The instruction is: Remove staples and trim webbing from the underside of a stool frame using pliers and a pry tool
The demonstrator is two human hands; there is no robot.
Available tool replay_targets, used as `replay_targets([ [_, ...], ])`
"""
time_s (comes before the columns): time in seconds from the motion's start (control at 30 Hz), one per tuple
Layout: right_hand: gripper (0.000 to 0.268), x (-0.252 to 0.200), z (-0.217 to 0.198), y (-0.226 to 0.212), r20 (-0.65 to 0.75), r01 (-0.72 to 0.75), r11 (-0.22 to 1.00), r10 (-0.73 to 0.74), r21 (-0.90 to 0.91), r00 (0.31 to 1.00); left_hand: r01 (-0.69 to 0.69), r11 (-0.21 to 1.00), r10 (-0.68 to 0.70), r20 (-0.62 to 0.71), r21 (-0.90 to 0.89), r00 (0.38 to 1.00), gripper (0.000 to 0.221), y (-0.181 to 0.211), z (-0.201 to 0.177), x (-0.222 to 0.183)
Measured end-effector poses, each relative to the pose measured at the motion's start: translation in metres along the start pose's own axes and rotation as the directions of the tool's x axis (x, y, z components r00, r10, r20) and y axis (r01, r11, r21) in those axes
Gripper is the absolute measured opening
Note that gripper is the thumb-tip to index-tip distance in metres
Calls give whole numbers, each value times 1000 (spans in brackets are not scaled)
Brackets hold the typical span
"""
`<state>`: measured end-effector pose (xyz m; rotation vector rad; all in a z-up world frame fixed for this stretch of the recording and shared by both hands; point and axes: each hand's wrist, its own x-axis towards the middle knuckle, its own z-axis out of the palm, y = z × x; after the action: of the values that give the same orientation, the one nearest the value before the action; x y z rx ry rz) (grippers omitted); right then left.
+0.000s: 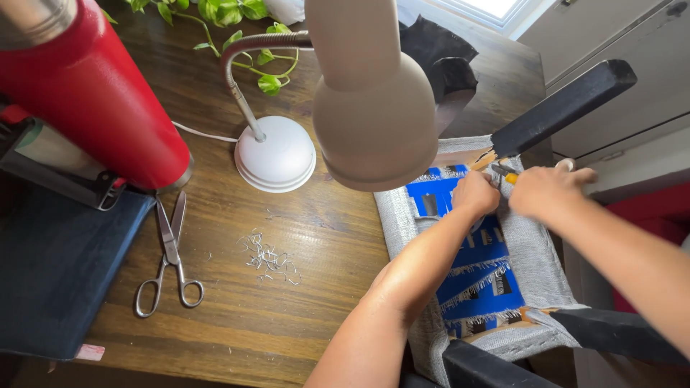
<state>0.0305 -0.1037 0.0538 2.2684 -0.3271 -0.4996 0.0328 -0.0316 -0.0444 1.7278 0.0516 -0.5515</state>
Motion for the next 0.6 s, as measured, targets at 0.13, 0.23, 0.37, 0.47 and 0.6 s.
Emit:
replay_targets([
  [0.13,48,48,-25,22,389,117,968,-198,223,900,-59,998,59,-11,4,998,19,0,2,-4],
  [0.23,43,49,-51,36,559,-21,900,-253,436,789,-113,993,113,-24,-17,993,22,-5,7,3],
  [0.37,42,48,-53,40,645,-184,808,-286,560,709,-85,995,85,-7,-47,996,21,-4,8,4],
  [0.47,51,52,5,22,352,49,864,-256,501,900,-63,998,63,1,-31,998,16,-6,10,7],
  [0.6,84,9,7,3,216,23,960,-85,278,973,-21,1000,21,35,12,999,17,3,2,0],
])
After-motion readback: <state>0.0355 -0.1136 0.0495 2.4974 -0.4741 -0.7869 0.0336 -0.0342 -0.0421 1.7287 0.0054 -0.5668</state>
